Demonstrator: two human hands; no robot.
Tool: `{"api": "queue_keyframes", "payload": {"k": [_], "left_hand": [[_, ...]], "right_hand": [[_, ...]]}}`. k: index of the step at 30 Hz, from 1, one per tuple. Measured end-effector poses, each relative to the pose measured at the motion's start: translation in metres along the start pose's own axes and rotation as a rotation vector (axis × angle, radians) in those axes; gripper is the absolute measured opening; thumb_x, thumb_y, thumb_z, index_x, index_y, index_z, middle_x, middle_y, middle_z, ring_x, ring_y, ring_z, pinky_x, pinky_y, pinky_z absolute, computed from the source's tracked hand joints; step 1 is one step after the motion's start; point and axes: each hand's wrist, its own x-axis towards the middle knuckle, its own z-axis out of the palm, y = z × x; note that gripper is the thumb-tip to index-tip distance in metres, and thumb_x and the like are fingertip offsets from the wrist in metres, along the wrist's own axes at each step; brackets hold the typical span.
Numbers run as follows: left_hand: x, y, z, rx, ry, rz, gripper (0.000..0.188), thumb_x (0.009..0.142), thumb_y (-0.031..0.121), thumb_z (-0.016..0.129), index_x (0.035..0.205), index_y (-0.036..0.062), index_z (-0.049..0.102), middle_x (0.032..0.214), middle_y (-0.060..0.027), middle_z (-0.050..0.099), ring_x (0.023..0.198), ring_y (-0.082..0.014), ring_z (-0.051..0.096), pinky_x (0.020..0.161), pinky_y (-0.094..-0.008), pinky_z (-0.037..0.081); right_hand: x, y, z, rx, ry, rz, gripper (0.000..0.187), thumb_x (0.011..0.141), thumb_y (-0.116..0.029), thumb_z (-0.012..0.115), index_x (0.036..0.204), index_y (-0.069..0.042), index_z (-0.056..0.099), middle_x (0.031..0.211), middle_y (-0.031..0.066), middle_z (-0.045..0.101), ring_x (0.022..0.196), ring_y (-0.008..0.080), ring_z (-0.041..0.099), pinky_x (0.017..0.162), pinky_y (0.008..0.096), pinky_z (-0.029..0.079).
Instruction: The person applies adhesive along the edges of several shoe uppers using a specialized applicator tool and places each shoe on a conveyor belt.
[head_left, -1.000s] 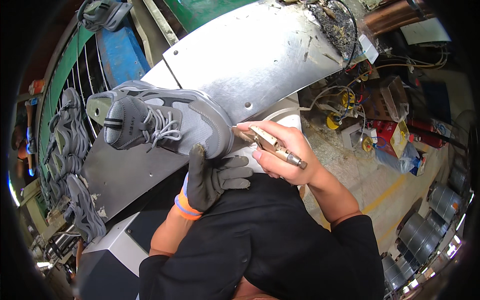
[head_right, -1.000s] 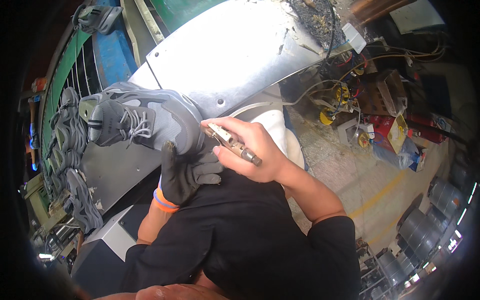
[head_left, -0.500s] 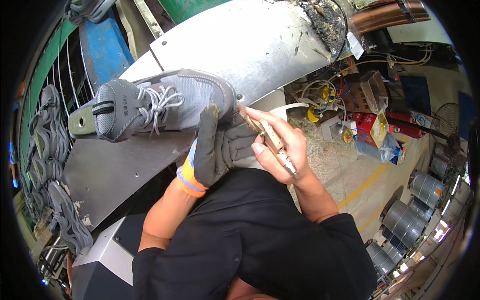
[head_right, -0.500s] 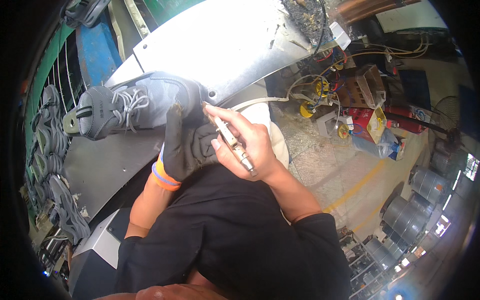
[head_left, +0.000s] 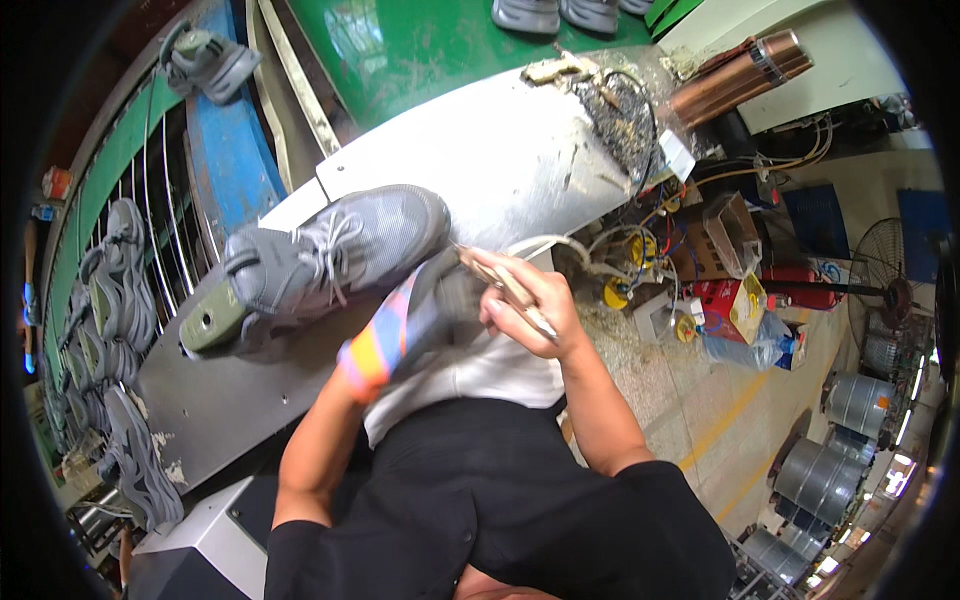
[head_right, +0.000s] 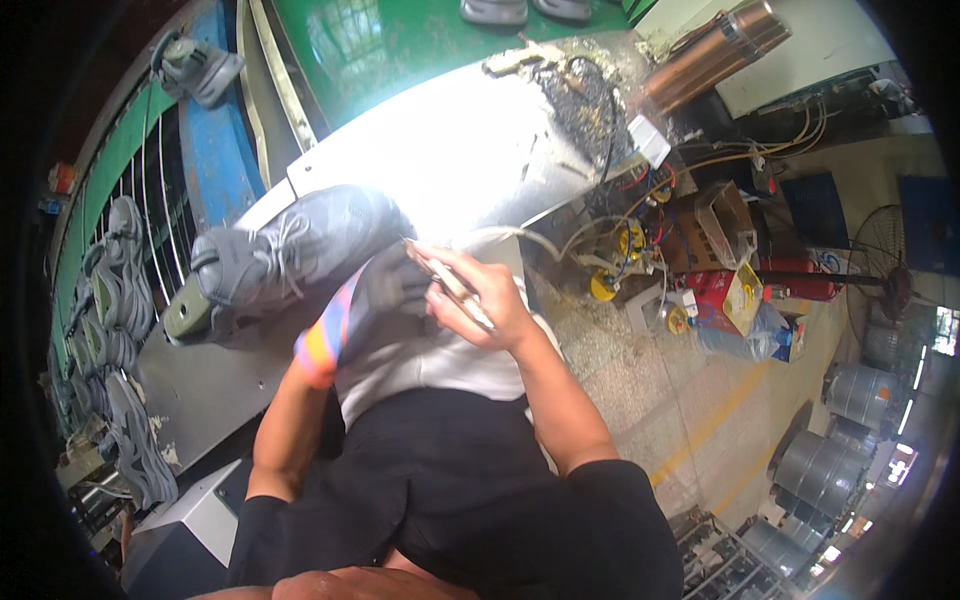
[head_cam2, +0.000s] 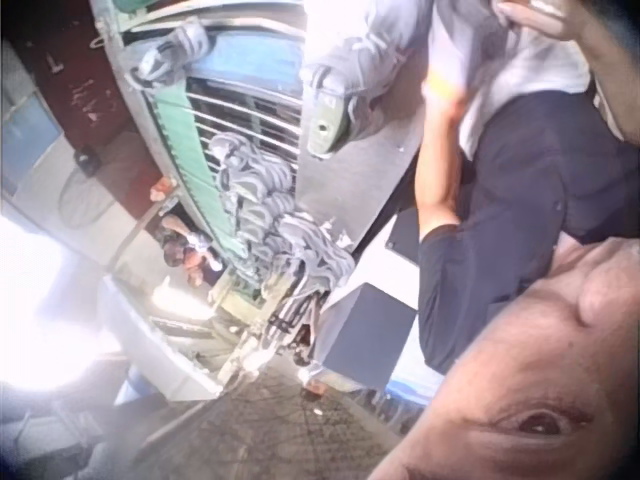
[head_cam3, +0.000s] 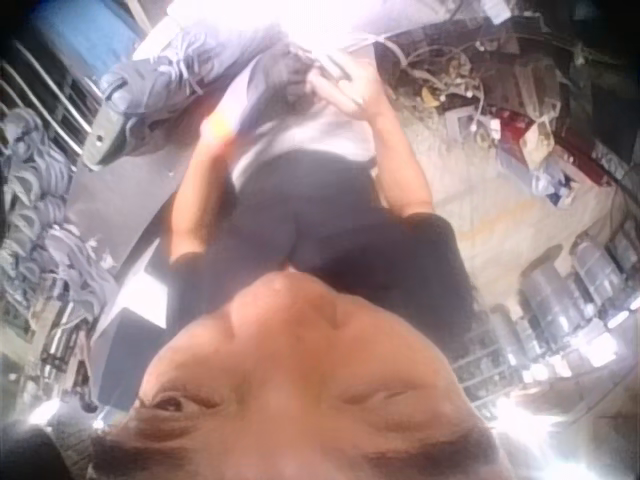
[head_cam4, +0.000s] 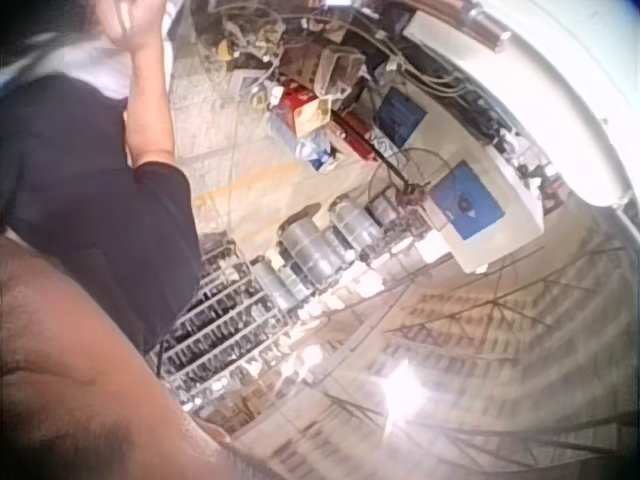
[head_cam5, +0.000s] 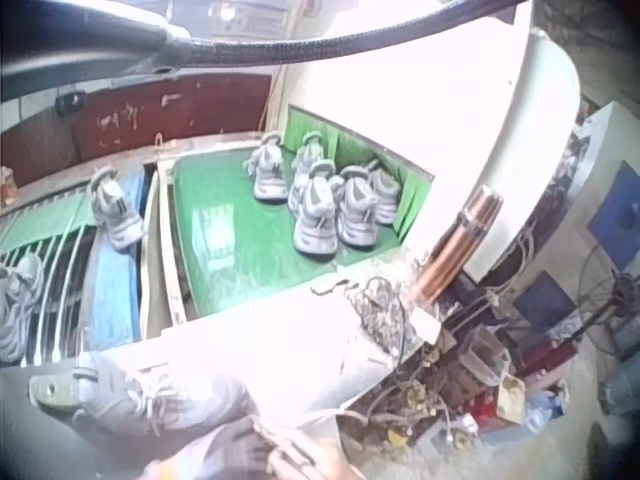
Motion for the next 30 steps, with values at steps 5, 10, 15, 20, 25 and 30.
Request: {"api": "queue_keyframes", "payload": {"k": [5, 10, 15, 20, 25, 30], "left_hand": [[-0.103, 0.071, -0.072, 0.884, 0.362, 0.317, 0.088, 0.07, 0.041, 0.08, 0.138, -0.0025, 0.045, 0.137, -0.0198, 0.049, 0.129, -0.0313, 0.047, 0.108, -0.0401, 0.037], [-0.145, 0.079, -0.14, 1.237, 0.361, 0.148, 0.096, 0.066, 0.044, 0.084, 0.14, -0.0014, 0.041, 0.131, -0.0182, 0.055, 0.12, -0.0314, 0.054, 0.104, -0.0409, 0.04], [-0.13, 0.089, -0.081, 0.922, 0.566, -0.059, 0.09, 0.074, 0.042, 0.079, 0.141, -0.0034, 0.039, 0.129, -0.0224, 0.056, 0.114, -0.0283, 0.057, 0.098, -0.0354, 0.042], [-0.086, 0.067, -0.118, -0.053, 0.878, 0.09, 0.047, 0.097, 0.024, 0.051, 0.136, -0.003, 0.048, 0.131, -0.0145, 0.057, 0.122, -0.0231, 0.052, 0.104, -0.0342, 0.039], [0.082, 0.137, -0.218, -0.284, 0.64, 0.227, 0.042, 0.095, 0.018, 0.054, 0.133, 0.0004, 0.052, 0.131, -0.0134, 0.057, 0.121, -0.024, 0.055, 0.103, -0.0373, 0.042], [0.314, 0.235, -0.253, 0.937, 0.968, 0.424, 0.06, 0.088, 0.05, 0.059, 0.128, 0.0052, 0.057, 0.123, -0.0163, 0.061, 0.096, -0.0299, 0.062, 0.086, -0.0369, 0.047]], "right_hand": [[0.017, 0.015, -0.052, 0.25, 0.299, -0.067, 0.055, 0.086, -0.011, 0.054, 0.132, 0.015, 0.042, 0.079, 0.0133, 0.063, 0.058, 0.0147, 0.059, 0.056, 0.0278, 0.051], [0.07, 0.025, -0.083, 0.32, 0.518, -0.189, 0.051, 0.088, -0.01, 0.053, 0.133, 0.01, 0.044, 0.075, 0.009, 0.062, 0.063, 0.0136, 0.06, 0.061, 0.0262, 0.05], [0.066, 0.034, -0.084, 0.325, 0.547, -0.164, 0.053, 0.088, -0.009, 0.053, 0.136, 0.01, 0.042, 0.076, 0.0094, 0.062, 0.064, 0.0142, 0.06, 0.061, 0.0272, 0.051], [0.068, 0.03, -0.086, 0.345, 0.584, -0.102, 0.06, 0.087, -0.01, 0.053, 0.138, 0.016, 0.033, 0.074, 0.0096, 0.061, 0.06, 0.015, 0.057, 0.06, 0.0294, 0.051], [0.069, 0.033, -0.085, 0.317, 0.617, -0.069, 0.061, 0.086, -0.009, 0.052, 0.138, 0.015, 0.032, 0.073, 0.0107, 0.061, 0.058, 0.016, 0.057, 0.058, 0.0294, 0.051], [0.071, 0.029, -0.082, 0.385, 0.68, -0.069, 0.057, 0.085, -0.004, 0.051, 0.138, 0.014, 0.035, 0.076, 0.0119, 0.063, 0.061, 0.0158, 0.059, 0.06, 0.0295, 0.052]]}}
